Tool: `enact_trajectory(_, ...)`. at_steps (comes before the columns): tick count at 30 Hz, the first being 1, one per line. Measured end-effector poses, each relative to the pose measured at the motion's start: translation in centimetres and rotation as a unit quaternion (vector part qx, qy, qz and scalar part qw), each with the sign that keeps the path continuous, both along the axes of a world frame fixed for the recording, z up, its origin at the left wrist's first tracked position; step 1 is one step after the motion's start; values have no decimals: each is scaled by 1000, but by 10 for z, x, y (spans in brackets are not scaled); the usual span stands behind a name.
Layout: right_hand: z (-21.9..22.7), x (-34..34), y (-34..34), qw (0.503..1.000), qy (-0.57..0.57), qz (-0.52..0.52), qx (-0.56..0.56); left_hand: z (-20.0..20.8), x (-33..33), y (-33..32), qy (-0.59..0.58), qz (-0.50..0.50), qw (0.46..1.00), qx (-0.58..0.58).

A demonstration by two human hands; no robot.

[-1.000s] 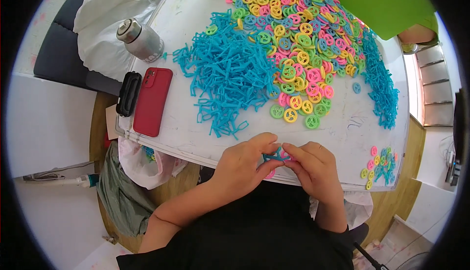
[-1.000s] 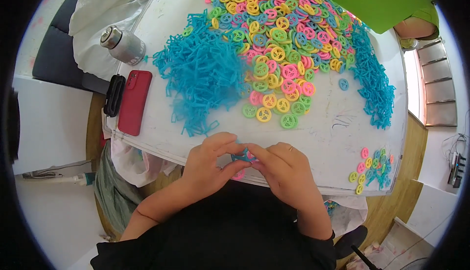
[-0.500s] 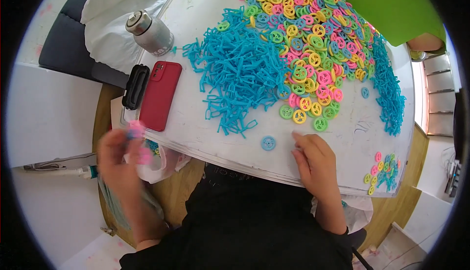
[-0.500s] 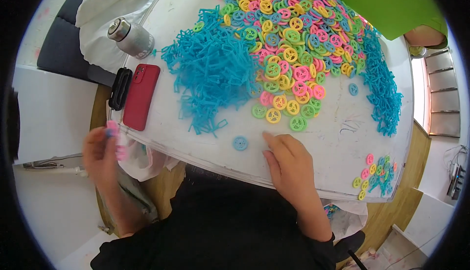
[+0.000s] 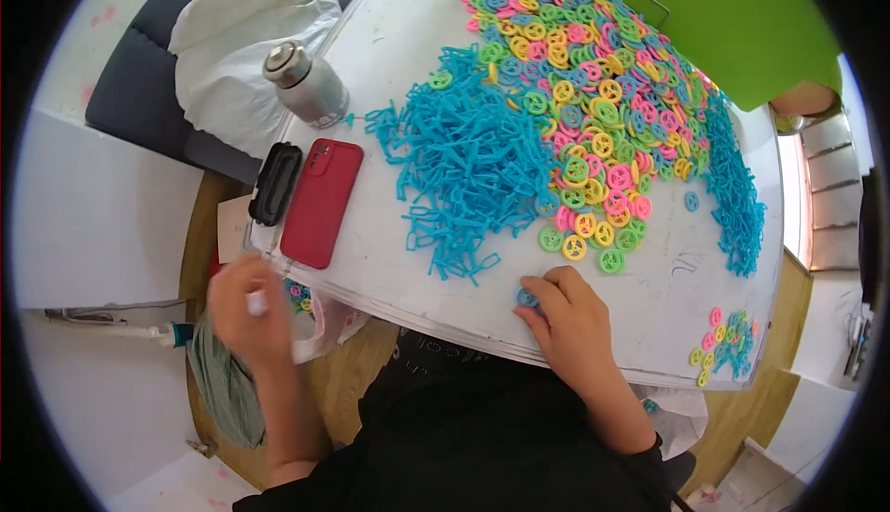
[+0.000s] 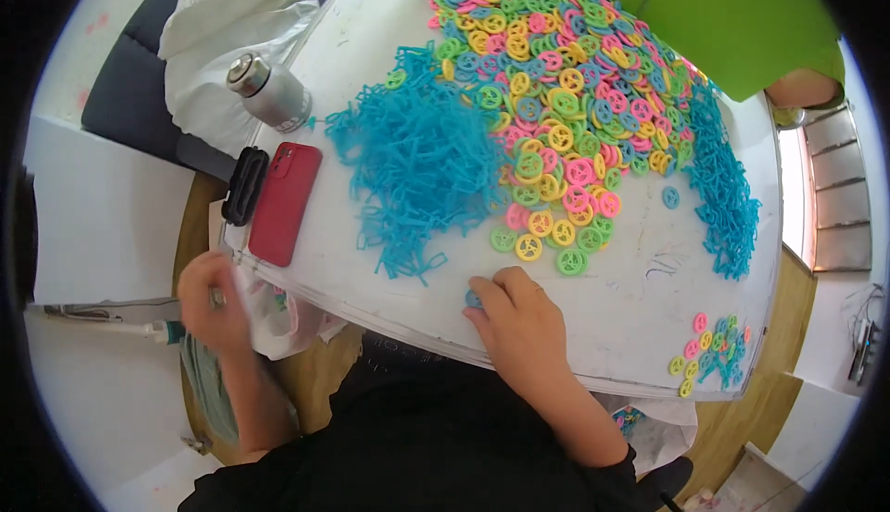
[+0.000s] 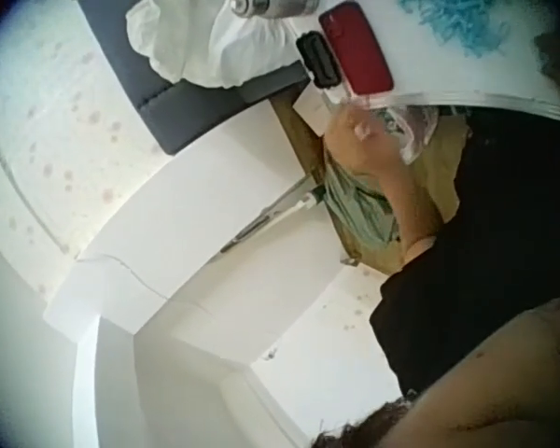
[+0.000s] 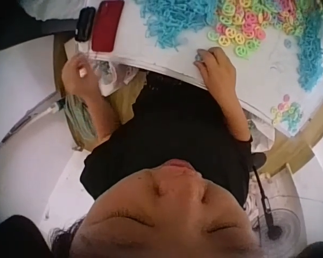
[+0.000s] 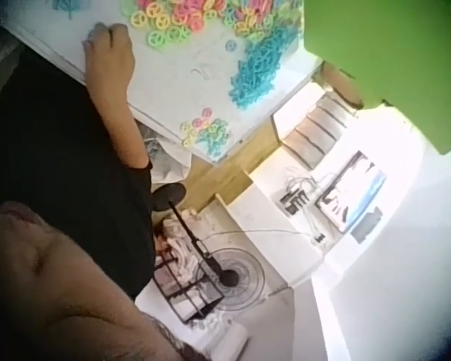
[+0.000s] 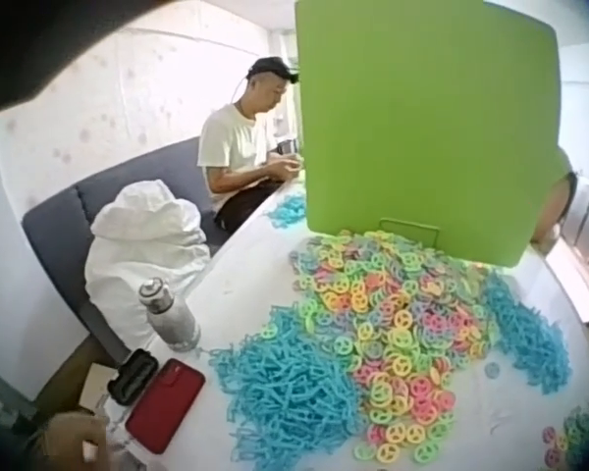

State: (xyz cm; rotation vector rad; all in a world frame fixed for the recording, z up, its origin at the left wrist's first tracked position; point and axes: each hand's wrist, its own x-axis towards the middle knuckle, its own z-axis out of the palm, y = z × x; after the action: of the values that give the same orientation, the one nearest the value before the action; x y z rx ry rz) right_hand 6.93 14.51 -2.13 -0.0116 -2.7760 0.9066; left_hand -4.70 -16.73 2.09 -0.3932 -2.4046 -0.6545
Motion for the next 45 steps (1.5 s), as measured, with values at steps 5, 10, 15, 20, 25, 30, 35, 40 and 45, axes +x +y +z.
enact_trajectory(5,3,4,5,1000,-1,19,-25,-9,28,117,-63,-287,952,-85)
enact_trajectory(10,14,27,15,987,-46,6,-151,-37,28,134,-109,-231,959,-126)
enact_trajectory(15,12,40,22,982,-53,-7,-181,-38,24,140,-101,-246,956,-124)
enact_trajectory(20,3,41,22,980,-35,-30,-196,-23,16,140,-40,-305,947,-95)
enact_trajectory(25,0,44,25,941,-60,-9,-333,-8,23,133,5,-388,920,51)
enact_trajectory(30,5,35,24,851,-25,4,-525,-10,33,157,-284,-388,851,212)
enact_trajectory(35,4,28,36,821,36,-11,-569,-28,43,173,-554,-389,669,306)
enact_trajectory(40,6,35,46,969,-79,-34,-230,-38,43,165,-542,-378,694,287)
enact_trajectory(45,4,26,31,805,-23,-39,-591,-43,47,172,-556,-369,668,329)
